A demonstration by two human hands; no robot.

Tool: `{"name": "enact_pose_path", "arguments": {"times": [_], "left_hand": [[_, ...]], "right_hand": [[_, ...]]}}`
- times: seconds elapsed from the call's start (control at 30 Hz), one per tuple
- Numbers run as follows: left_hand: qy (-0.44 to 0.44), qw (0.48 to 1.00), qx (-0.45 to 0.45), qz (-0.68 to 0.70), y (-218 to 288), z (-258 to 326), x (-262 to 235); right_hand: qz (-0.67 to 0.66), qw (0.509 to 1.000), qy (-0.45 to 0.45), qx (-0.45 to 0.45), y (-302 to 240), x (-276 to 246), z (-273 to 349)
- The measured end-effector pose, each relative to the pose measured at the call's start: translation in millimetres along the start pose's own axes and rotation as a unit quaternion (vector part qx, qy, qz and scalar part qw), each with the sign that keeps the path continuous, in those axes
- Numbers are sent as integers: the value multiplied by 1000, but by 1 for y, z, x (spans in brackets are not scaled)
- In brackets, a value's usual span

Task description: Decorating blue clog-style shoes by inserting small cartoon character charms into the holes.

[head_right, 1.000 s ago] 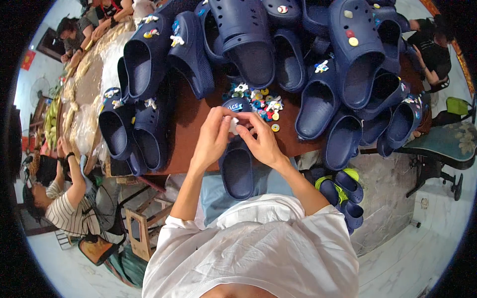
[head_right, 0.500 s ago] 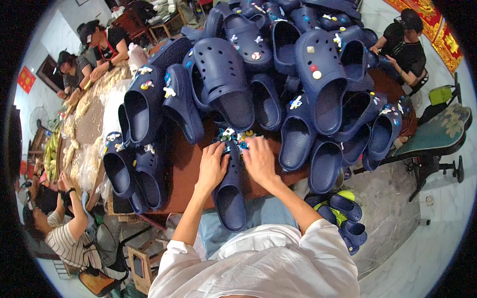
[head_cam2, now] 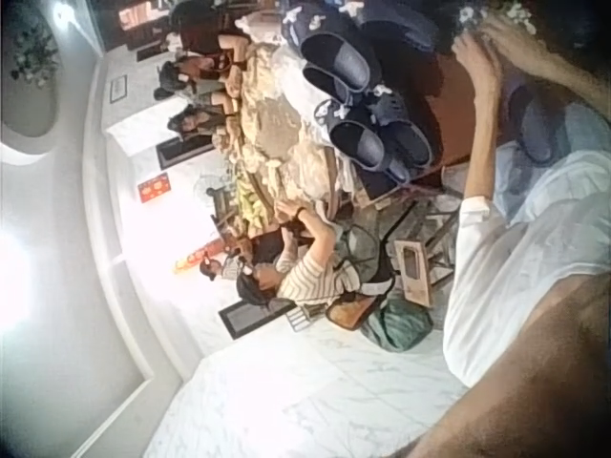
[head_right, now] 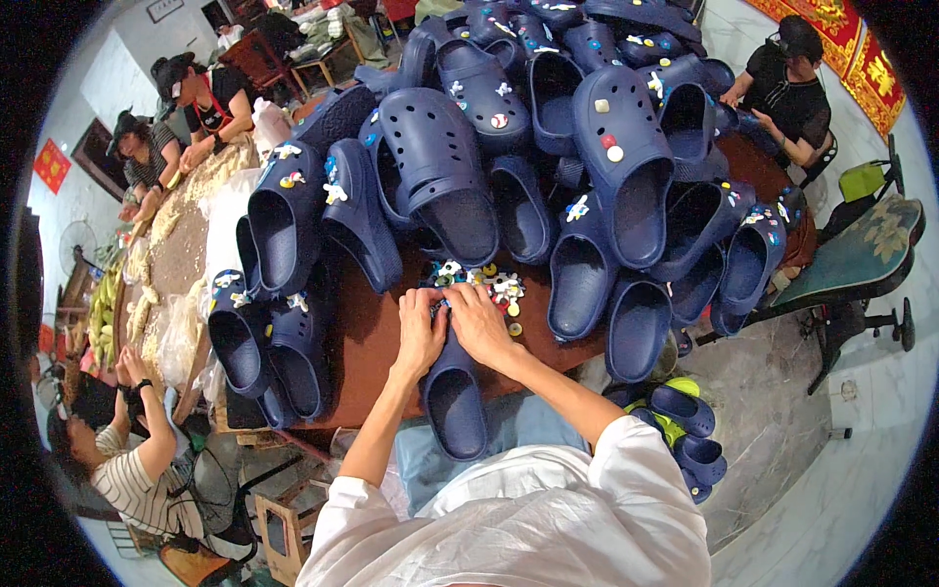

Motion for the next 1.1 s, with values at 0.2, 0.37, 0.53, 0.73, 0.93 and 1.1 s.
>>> {"name": "enact_pose_path", "arguments": {"times": [0.2,0.37,0.53,0.73,0.93,1.1], "left_hand": [[-12,997,-6,75,-14,-3,8],[2,991,12,135,-1,-2,0],[1,989,-9,150,-5,-2,-2],[33,984,-47,170,-10,1,-10],[50,990,-114,65,-4,9,-57],[-77,950,-269,137,-43,70,-42]], "right_hand": [[-3,1000,21,6,2,2,3],[-21,999,27,5,5,0,4],[-70,997,36,19,4,-5,4],[-80,994,63,-34,-4,-14,3],[-60,988,125,69,33,-50,9],[69,978,190,50,7,-69,20]]}}
Point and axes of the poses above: each hand's wrist, its own z-axis away from the middle knuckle, its own x-axis out of the palm, y = z × x, the point moved 8 cm from there along -z, towards the middle knuckle, and after that the axes turned 5 degrees about -z, right-handed, at the moved point
